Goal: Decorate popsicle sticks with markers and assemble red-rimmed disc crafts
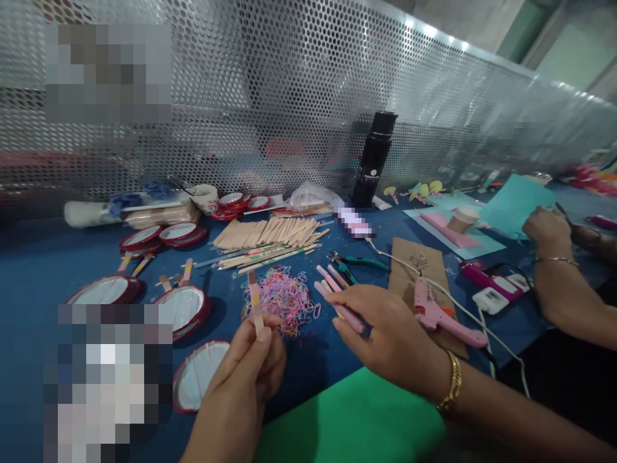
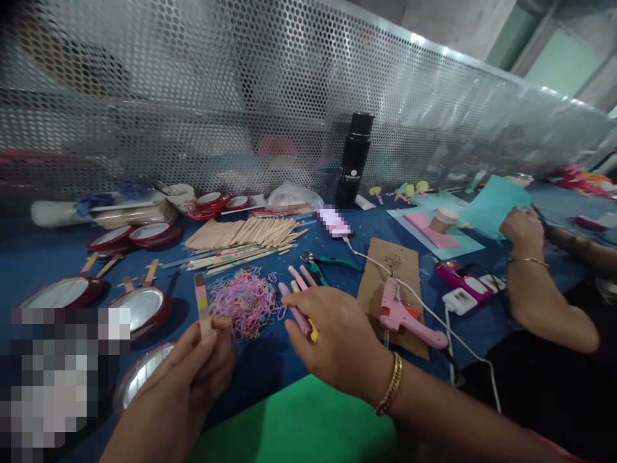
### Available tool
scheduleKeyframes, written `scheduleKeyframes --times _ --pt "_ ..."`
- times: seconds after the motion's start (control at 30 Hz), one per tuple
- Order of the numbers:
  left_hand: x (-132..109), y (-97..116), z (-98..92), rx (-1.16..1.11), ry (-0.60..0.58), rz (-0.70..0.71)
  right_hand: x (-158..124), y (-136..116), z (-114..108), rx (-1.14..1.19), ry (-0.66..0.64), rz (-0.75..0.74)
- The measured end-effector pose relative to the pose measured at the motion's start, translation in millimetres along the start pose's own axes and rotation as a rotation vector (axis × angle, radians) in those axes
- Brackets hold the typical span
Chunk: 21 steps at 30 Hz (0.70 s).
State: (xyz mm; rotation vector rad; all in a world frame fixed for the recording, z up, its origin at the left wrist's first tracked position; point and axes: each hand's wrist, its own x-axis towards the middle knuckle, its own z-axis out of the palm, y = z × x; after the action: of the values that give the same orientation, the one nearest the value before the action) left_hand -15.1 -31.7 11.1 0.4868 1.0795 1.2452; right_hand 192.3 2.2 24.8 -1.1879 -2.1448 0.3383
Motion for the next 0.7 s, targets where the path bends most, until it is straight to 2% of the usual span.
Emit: scheduleKeyframes --times 0.1,0.2,0.33,0.47,0.6,0.7 --pt "-2.4 -3.5 1.0 0.015 0.003 -0.006 -6.6 4.4 8.9 -0.228 -0.134 -0.036" --pt "-4.1 -2.7 3.2 0.091 -0.072 0.027 -8.4 4.5 11.0 -0.341 -0.193 -0.022" --pt "-0.6 -2.8 -0.2 0.149 -0.073 0.035 -2.0 -1.7 1.2 -0.326 -0.118 -0.051" --pt "7.4 -6.4 -4.9 0.063 -0.042 0.039 8.3 -14.8 -2.9 -0.243 -0.012 -0.237" --pt "7.9 -3.9 -0.7 -0.006 -0.056 -0.032 16.4 -25.7 8.5 -0.215 0.018 -0.427" --pt "3.5 -0.2 4.7 -0.023 -0.079 -0.058 18.8 -28.3 20.9 -0.247 -0.001 -0.448"
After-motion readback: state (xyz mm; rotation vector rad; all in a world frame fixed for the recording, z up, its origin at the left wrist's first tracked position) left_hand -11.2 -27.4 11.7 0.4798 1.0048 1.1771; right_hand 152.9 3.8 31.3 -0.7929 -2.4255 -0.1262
